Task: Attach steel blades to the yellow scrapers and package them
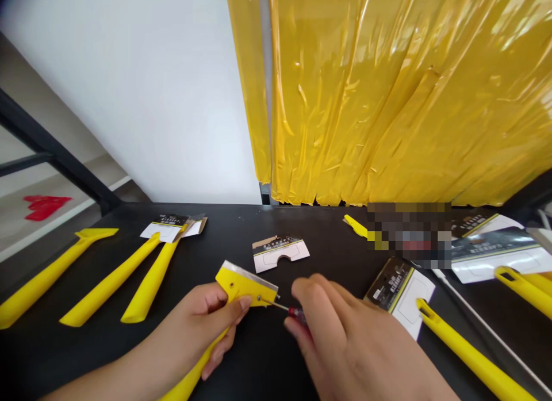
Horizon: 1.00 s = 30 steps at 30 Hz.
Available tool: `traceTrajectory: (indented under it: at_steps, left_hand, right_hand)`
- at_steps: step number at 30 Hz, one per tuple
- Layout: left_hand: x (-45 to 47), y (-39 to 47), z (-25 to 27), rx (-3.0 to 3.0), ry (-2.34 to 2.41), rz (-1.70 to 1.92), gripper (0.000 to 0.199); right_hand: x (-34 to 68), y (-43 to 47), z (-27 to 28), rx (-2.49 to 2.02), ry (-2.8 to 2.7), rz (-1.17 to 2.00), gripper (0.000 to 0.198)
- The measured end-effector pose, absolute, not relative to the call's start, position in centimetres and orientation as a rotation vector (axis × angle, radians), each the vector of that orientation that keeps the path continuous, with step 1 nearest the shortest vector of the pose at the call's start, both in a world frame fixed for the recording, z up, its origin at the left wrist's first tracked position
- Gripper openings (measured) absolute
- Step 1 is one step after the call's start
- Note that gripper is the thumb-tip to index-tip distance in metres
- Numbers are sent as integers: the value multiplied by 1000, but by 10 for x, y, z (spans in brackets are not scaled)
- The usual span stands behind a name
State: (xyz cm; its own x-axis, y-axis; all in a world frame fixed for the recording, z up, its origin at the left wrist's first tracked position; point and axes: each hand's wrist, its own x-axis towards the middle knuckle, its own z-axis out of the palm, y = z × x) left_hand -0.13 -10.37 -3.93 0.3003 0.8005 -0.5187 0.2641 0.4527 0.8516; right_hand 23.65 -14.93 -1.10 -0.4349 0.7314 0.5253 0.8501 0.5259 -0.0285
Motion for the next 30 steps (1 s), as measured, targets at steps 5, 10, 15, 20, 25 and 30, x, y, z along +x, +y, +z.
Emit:
traceTrajectory:
  at_steps: [5, 10, 15, 20, 25, 30]
  left_hand:
    - [-1, -106, -39, 1088, 1268, 473, 50]
    - [-1, -104, -39, 1097, 1266, 449, 51]
    - [-3, -102, -44, 1101, 1265, 438, 51]
    - [-2, -102, -45, 1108, 1259, 447, 50]
    - [-3, -104, -41, 1117, 1259, 442, 50]
    - [-3, -105, -40, 1121, 1254, 450, 51]
  right_hand:
    - [238, -150, -9, -1285, -2305, -297, 36]
    - [239, -150, -8, -1314, -2317, -270, 33]
    - [239, -149, -9, -1345, -2292, -253, 34]
    - [238, -150, -9, -1319, -2298, -198, 32]
    - [238, -151, -8, -1324, -2272, -191, 33]
    - [241, -150, -6, -1322, -2301, -210, 35]
